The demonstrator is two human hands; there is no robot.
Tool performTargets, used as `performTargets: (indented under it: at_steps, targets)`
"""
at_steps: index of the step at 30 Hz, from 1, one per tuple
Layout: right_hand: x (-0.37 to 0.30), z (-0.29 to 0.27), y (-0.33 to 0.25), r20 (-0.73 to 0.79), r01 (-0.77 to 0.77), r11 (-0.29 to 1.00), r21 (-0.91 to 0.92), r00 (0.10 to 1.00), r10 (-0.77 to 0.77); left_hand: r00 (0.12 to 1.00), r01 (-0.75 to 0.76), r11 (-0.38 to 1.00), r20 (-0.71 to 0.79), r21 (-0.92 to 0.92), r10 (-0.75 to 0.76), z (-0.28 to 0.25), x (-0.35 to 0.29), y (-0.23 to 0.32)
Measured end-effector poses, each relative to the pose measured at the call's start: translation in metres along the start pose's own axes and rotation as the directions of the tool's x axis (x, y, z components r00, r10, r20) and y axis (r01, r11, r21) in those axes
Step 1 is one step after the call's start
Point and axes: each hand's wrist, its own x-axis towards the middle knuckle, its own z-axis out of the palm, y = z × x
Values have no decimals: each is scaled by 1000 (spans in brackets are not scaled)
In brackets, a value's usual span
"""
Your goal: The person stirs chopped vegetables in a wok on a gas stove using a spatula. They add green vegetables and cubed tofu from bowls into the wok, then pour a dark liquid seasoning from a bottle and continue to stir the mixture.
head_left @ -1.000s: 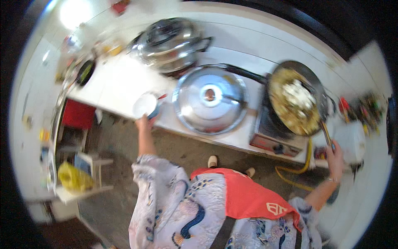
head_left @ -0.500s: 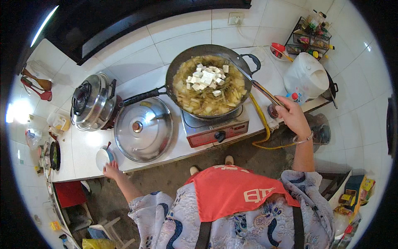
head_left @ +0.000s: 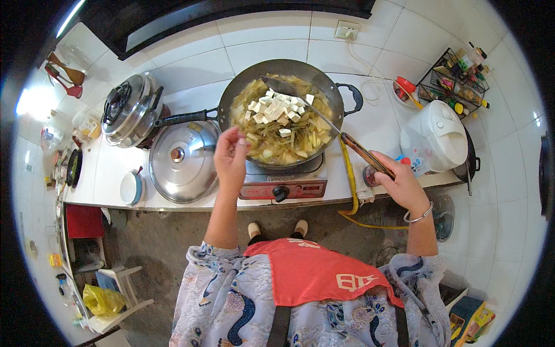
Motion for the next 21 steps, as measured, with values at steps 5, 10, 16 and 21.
performTargets:
  at_steps: [5, 10, 16, 21]
  targets:
    - [15, -16, -6, 0, 137, 962, -235, 990, -141, 996, 88, 993, -15, 72, -88, -26, -19, -3]
    - [12, -29, -38, 89, 163, 881, -444, 987, -137, 985, 126, 991, -123, 35, -121, -81, -30, -12]
    - [-38, -40, -89, 100, 78, 816, -573, 995, -25, 970, 174, 984, -166, -28, -176, -94, -29, -19]
    - [-54, -39, -108, 44, -48, 798, -601, 995, 93, 978, 169, 982, -111, -90, -178, -94, -24, -24]
